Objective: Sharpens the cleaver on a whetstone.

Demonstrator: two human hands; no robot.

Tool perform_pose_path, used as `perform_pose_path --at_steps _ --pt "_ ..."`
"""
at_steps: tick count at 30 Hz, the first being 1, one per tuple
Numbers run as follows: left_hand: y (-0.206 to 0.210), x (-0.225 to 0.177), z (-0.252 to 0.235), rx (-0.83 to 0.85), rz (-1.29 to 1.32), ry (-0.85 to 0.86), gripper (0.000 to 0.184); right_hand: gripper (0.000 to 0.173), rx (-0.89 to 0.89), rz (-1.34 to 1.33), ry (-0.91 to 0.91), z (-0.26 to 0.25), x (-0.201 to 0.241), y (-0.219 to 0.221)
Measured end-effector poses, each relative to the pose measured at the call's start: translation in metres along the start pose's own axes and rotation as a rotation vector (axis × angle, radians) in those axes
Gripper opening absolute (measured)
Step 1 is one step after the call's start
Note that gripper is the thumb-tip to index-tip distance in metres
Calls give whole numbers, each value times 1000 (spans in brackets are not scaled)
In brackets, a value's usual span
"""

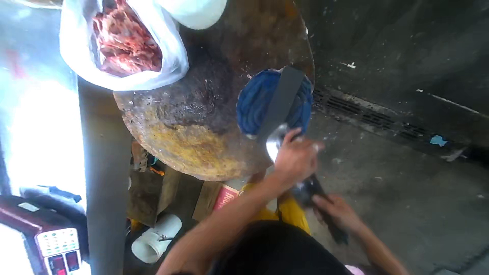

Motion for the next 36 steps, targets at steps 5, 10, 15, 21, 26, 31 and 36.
perform_pose_path --at_steps 5,10,15,21,26,31,36 --pt "11 35 -204 142 -106 259 31 34 -248 -304 -277 -88 128 13" --pt "2 18 -128 115 -107 165 24 40 -80 -180 -178 -51 52 14" --pt "2 -18 -14 104 -7 -122 27 38 57 64 97 20 37 -45" --pt "13 -11 -114 -7 6 -21 27 35 39 26 27 2 111 -67" --pt "8 -16 -77 -144 99 -157 27 35 37 189 22 10 124 -82" --pt "14 -7 -118 -89 51 -27 21 37 63 56 -2 -5 112 -70" --pt "6 -8 -61 -153 19 -135 24 36 101 120 -3 -6 98 -67"
Point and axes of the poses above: each hand's wrist, its own z-axis away from the middle knuckle, its own y-axis out of the palm, x = y × z, the point moved 3 cm from there along -z, towards the middle knuckle, and after that the axes turned 11 degrees about -x, right-handed, at the moved point
